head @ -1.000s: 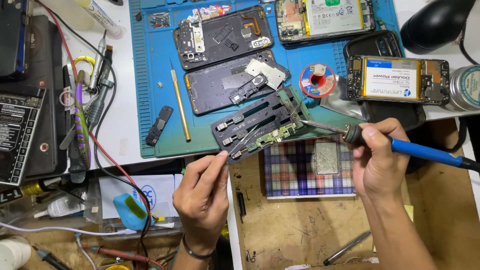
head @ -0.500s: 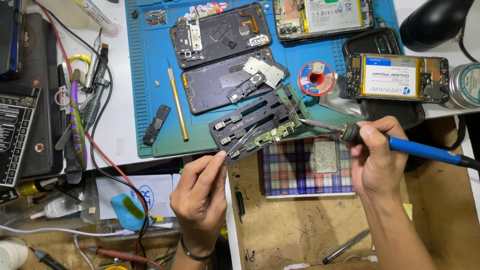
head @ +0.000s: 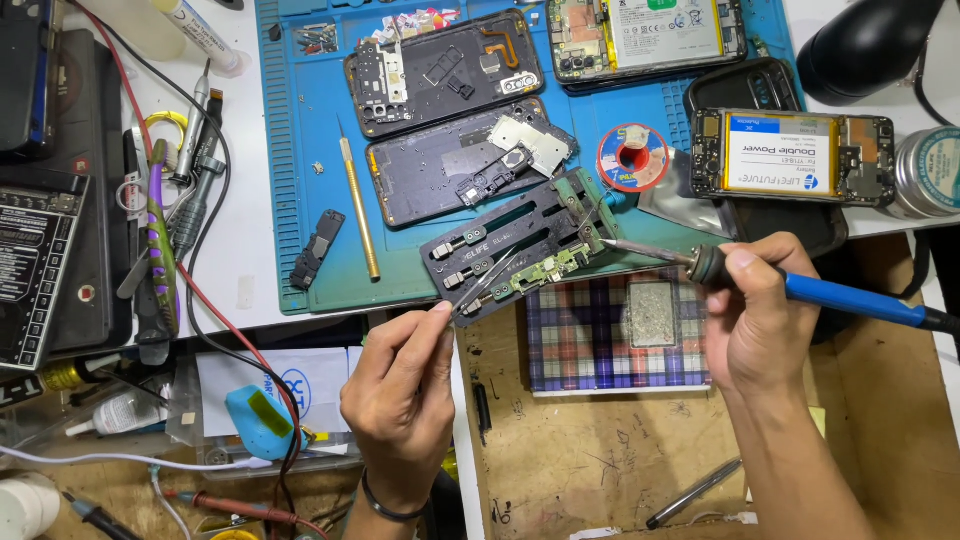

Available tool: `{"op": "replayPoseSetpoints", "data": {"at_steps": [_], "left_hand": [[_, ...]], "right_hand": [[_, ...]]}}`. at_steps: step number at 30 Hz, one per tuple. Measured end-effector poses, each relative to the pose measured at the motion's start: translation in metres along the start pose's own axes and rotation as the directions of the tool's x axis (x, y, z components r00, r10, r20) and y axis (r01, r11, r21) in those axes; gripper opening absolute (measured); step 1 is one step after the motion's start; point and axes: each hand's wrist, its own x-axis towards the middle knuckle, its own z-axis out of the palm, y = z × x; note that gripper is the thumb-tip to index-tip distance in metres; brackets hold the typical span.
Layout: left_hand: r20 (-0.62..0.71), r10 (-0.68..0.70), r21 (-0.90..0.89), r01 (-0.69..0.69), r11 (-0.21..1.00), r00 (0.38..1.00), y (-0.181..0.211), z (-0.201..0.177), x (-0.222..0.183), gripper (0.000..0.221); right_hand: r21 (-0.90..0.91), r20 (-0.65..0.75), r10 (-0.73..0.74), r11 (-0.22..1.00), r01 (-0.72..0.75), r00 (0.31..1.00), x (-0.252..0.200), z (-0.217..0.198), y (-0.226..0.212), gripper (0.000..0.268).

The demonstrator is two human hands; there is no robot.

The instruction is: Soldering small electronic components onto a mobile phone circuit board using a soldering iron and tweezers at a repair bench.

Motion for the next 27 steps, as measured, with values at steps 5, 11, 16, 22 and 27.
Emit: {"op": "replayPoseSetpoints", "data": {"at_steps": [5,11,16,22,27], "left_hand": [[-0.007,0.005,-0.009,-0.005,1.0,1.0,0.001,-0.001,0.001,0.022],[-0.02,0.007,-0.016,-0.007,1.0,1.0,0.001,-0.003,0.002,0.022],[-0.04,0.032,-0.003,-0.032,0.999,0.999,0.0,-0.002,0.001,0.022],[-0.045,0.031,-0.005,-0.031,0.999,0.998,0.0,-0.002,0.002,0.022],[-0.04,0.028,-0.005,-0.028,1.0,0.999,-0.001,-0.001,0.001,0.021]], "right_hand": [[0.006,0.026,-0.031,0.999,0.031,0.999,-0.001,-0.002,-0.006,0.018],[0.193,-0.009,0.122,0.974,-0.118,0.993,-0.005,-0.003,-0.029,0.022],[0.306,0.109,0.286,0.901,-0.306,0.952,-0.008,-0.008,-0.029,0.026],[0.365,0.102,0.289,0.879,-0.306,0.952,-0.009,-0.008,-0.028,0.022],[0.337,0.14,0.138,0.925,-0.179,0.98,-0.003,-0.012,-0.022,0.009]]}}
